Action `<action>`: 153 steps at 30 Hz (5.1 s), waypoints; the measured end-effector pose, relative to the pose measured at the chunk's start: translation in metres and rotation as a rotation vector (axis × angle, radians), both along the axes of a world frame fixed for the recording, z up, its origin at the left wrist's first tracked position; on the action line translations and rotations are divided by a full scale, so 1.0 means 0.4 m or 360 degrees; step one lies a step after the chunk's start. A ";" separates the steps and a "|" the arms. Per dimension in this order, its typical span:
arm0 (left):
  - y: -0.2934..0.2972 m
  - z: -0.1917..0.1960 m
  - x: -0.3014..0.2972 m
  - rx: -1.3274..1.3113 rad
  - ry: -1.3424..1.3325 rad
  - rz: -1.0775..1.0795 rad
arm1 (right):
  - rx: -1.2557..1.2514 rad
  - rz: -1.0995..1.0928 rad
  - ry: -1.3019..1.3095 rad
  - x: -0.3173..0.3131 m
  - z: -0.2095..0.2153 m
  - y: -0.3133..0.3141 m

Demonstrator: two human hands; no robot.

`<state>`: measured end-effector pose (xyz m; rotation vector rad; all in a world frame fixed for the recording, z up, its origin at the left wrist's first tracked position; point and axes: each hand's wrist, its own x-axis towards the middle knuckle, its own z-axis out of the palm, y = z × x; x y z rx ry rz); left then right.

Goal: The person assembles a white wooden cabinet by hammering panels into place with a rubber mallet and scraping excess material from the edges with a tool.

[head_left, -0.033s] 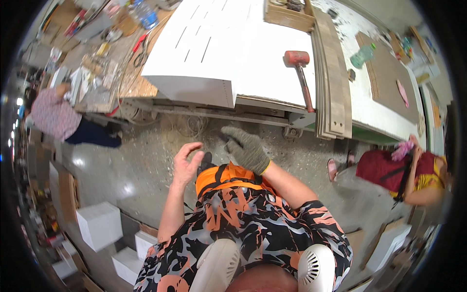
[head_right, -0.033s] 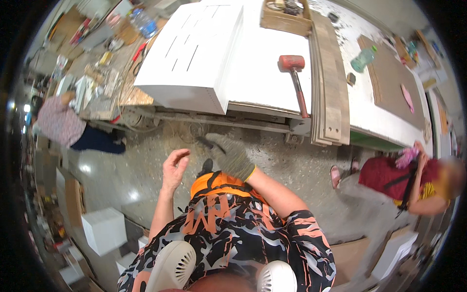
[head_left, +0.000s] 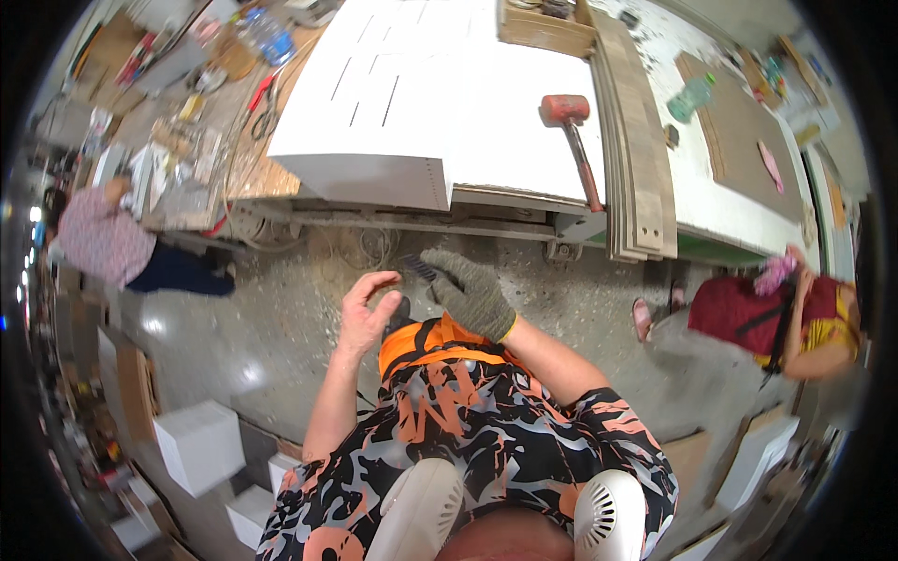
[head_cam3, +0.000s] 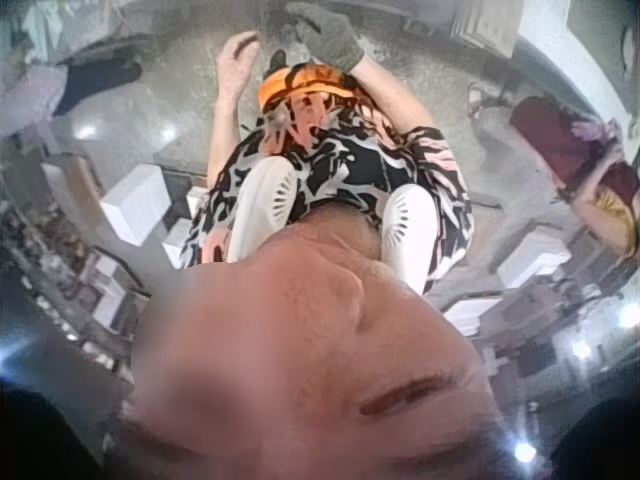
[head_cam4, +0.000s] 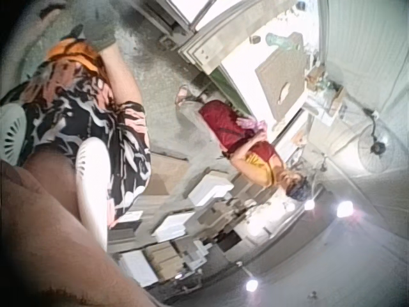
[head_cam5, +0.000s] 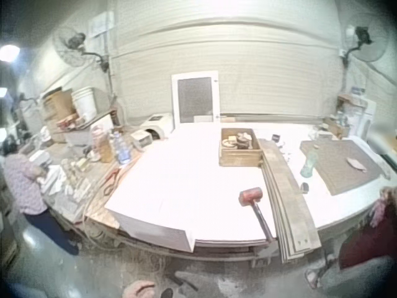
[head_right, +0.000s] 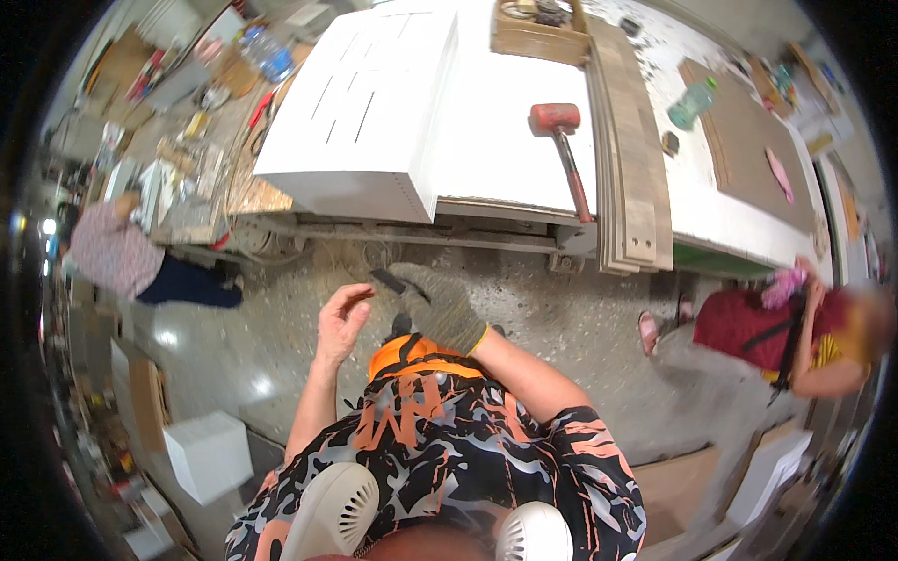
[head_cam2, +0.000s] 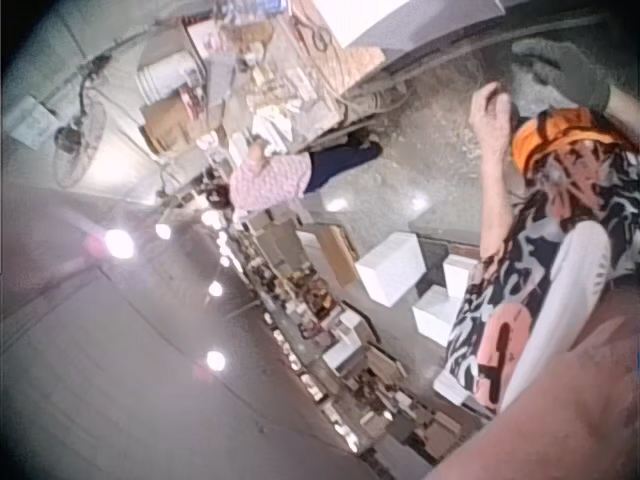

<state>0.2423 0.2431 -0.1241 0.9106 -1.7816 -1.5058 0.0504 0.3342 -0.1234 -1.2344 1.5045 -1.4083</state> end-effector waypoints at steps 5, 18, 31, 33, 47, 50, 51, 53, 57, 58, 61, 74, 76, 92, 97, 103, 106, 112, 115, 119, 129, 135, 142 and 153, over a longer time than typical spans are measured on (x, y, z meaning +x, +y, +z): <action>-0.135 0.037 -0.031 0.0072 0.0019 -0.0545 | 0.0096 -0.0202 -0.0049 0.105 0.088 -0.032; -0.287 0.035 -0.027 -0.0260 -0.0071 -0.1356 | -0.0163 -0.0762 0.0661 0.309 0.013 -0.059; -0.373 0.362 -0.121 -0.0919 -0.0207 -0.2790 | 0.0041 -0.0882 0.0259 0.281 0.210 0.011; -0.458 0.421 -0.226 -0.1627 -0.0112 -0.3551 | 0.0138 -0.1166 0.0626 0.309 0.237 0.122; 0.140 0.730 -0.236 -0.1317 0.2047 -0.3728 | 0.1482 -0.1255 0.2443 -0.351 0.430 0.221; 0.161 0.717 -0.136 -0.1238 0.2258 -0.4105 | 0.1682 -0.1227 0.2476 -0.377 0.393 0.215; 0.122 0.746 -0.130 -0.1286 0.2266 -0.4126 | 0.1741 -0.1228 0.2479 -0.364 0.380 0.228; 0.128 0.739 -0.109 -0.1475 0.2587 -0.3824 | 0.1831 -0.1213 0.2485 -0.340 0.369 0.239; 0.287 0.559 0.023 -0.1121 0.2995 -0.3313 | 0.1427 -0.1354 0.2376 -0.265 0.381 0.139; 0.308 0.525 0.063 -0.0834 0.2948 -0.3402 | 0.1300 -0.1561 0.2228 -0.245 0.372 0.116; 0.347 0.455 0.102 -0.0056 0.2659 -0.3586 | 0.0528 -0.2395 0.1378 -0.300 0.153 0.136; -0.501 0.348 -0.592 -0.2282 0.1392 -0.2590 | -0.0232 -0.2869 -0.0481 -0.038 -0.087 0.011; -0.579 0.334 -0.599 -0.2190 0.0865 -0.2339 | -0.0388 -0.2918 -0.0505 -0.022 -0.115 0.017; -0.631 0.291 -0.577 -0.2275 -0.0064 -0.2355 | 0.0139 -0.2684 -0.0227 0.132 -0.348 -0.395; -0.637 0.277 -0.578 -0.2171 -0.0101 -0.2429 | -0.0040 -0.2797 -0.0404 0.176 -0.425 -0.457; -0.637 0.272 -0.575 -0.1937 -0.0148 -0.2518 | -0.0092 -0.2770 -0.0228 0.171 -0.413 -0.483; -0.630 0.271 -0.584 -0.1885 -0.0133 -0.2550 | -0.0134 -0.2843 -0.0205 0.166 -0.418 -0.497; -0.644 0.271 -0.569 -0.1867 -0.0161 -0.2529 | 0.0251 -0.1976 -0.0110 0.170 -0.335 -0.494; -0.636 0.271 -0.583 -0.1898 -0.0133 -0.2565 | -0.0387 -0.1986 0.0535 0.175 -0.158 -0.581; -0.648 0.273 -0.577 -0.2016 -0.0152 -0.2539 | -0.0602 -0.2100 0.0325 0.173 -0.136 -0.543; -0.646 0.260 -0.591 -0.1944 -0.0117 -0.2539 | -0.0791 -0.2103 0.0349 0.164 -0.052 -0.575; -0.641 0.275 -0.576 -0.1932 -0.0174 -0.2522 | -0.0450 -0.2302 -0.0002 0.123 -0.213 -0.518; -0.654 0.279 -0.577 -0.2058 -0.0164 -0.2547 | -0.0733 -0.2318 0.0133 0.163 -0.124 -0.531; -0.651 0.263 -0.584 -0.2063 -0.0125 -0.2494 | -0.0449 -0.2290 -0.0641 0.150 -0.342 -0.548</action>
